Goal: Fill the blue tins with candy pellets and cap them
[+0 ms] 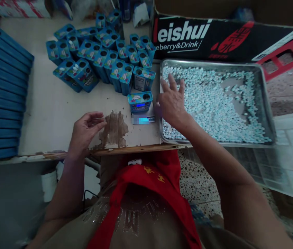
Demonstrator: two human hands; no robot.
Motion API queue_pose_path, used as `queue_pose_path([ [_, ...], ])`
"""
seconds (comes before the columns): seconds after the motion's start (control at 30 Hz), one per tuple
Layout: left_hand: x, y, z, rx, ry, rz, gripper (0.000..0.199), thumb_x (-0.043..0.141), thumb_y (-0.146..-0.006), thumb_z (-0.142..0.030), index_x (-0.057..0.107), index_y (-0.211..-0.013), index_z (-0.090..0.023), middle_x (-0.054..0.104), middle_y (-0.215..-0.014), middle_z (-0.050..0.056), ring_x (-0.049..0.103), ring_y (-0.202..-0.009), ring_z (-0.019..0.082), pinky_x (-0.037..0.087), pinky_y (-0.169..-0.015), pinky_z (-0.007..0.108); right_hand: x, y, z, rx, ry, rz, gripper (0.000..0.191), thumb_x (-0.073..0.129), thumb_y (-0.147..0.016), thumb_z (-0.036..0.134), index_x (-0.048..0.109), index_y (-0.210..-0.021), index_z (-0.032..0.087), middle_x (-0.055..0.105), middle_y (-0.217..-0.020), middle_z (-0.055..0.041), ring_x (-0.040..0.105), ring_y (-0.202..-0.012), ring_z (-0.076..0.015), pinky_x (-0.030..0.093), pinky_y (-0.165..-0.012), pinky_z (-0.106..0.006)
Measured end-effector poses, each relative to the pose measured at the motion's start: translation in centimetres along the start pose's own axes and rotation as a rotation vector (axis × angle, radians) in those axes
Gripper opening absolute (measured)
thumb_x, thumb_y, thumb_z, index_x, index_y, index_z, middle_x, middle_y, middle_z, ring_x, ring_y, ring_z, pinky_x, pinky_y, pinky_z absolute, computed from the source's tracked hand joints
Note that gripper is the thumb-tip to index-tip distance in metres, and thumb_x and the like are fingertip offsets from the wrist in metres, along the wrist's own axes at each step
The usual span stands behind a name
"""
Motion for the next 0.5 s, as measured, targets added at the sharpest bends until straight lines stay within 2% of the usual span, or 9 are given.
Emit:
queue_pose_path([
  [0.1,0.5,-0.2,-0.8,0.027,0.007,-0.009,0.050,0.101,-0.081,-0.043,0.081,-0.122,-0.022,0.086,-0.122,0.011,0.083,-0.117,0.031,0.069,-0.115,0.052,-3.6,0.5,0.3,0.005,-0.022,-0.125,0.020,0.073,-0.108,0.027,0.089,-0.122,0.028,0.056,-0.186,-0.0088,0.030,-0.181,-0.0517,0.027,-0.144,-0.085],
  [0.2,2.1,-1.0,-2.8,0.098,-0.041,-0.022,0.049,0.102,-0.085,-0.040,0.081,-0.126,-0.024,0.085,-0.131,0.010,0.082,-0.125,0.033,0.068,-0.117,0.054,-5.3,0.2,1.3,-0.071,-0.117,-0.158,0.024,0.075,-0.109,0.029,0.090,-0.127,0.035,0.066,-0.175,-0.0077,0.039,-0.177,-0.0509,0.040,-0.138,-0.084],
  [0.3,4.9,-1.9,-6.2,0.255,-0.216,-0.070,0.054,0.107,-0.087,-0.029,0.081,-0.134,-0.028,0.083,-0.144,0.010,0.076,-0.143,0.037,0.062,-0.128,0.060,-5.0,-0.5,1.9,-0.138,-0.223,-0.156,0.025,0.077,-0.104,0.028,0.093,-0.123,0.035,0.074,-0.164,-0.0093,0.053,-0.168,-0.0499,0.046,-0.135,-0.081],
  [0.37,7.4,-2.1,-8.8,0.397,-0.371,-0.072,0.064,0.112,-0.085,-0.026,0.080,-0.140,-0.026,0.080,-0.152,0.013,0.071,-0.152,0.041,0.054,-0.137,0.064,-4.5,-0.3,1.5,-0.157,-0.328,-0.181,0.026,0.075,-0.102,0.029,0.094,-0.119,0.034,0.077,-0.159,-0.0126,0.065,-0.158,-0.0470,0.052,-0.132,-0.074],
  [0.43,10.3,-2.2,-11.0,0.511,-0.539,0.020,0.074,0.114,-0.085,-0.031,0.077,-0.148,-0.021,0.075,-0.161,0.020,0.067,-0.159,0.043,0.050,-0.142,0.062,-4.2,0.2,0.0,-0.139,-0.442,-0.250,0.028,0.072,-0.101,0.032,0.095,-0.116,0.037,0.082,-0.150,-0.0163,0.077,-0.143,-0.0441,0.061,-0.121,-0.067],
  [0.5,13.0,-2.5,-12.2,0.591,-0.748,0.184,0.065,0.105,-0.098,-0.043,0.076,-0.151,-0.017,0.071,-0.167,0.025,0.065,-0.162,0.043,0.053,-0.140,0.057,-3.8,0.5,-2.4,-0.048,-0.439,-0.387,0.028,0.073,-0.097,0.036,0.095,-0.112,0.045,0.086,-0.136,-0.0183,0.084,-0.125,-0.0442,0.066,-0.097,-0.063],
])
Point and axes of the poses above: each hand's wrist, its own y-axis away from the middle knuckle, its own x-axis out of the palm, z = x × y, the point moved 3 cm from there along -y, towards the middle knuckle
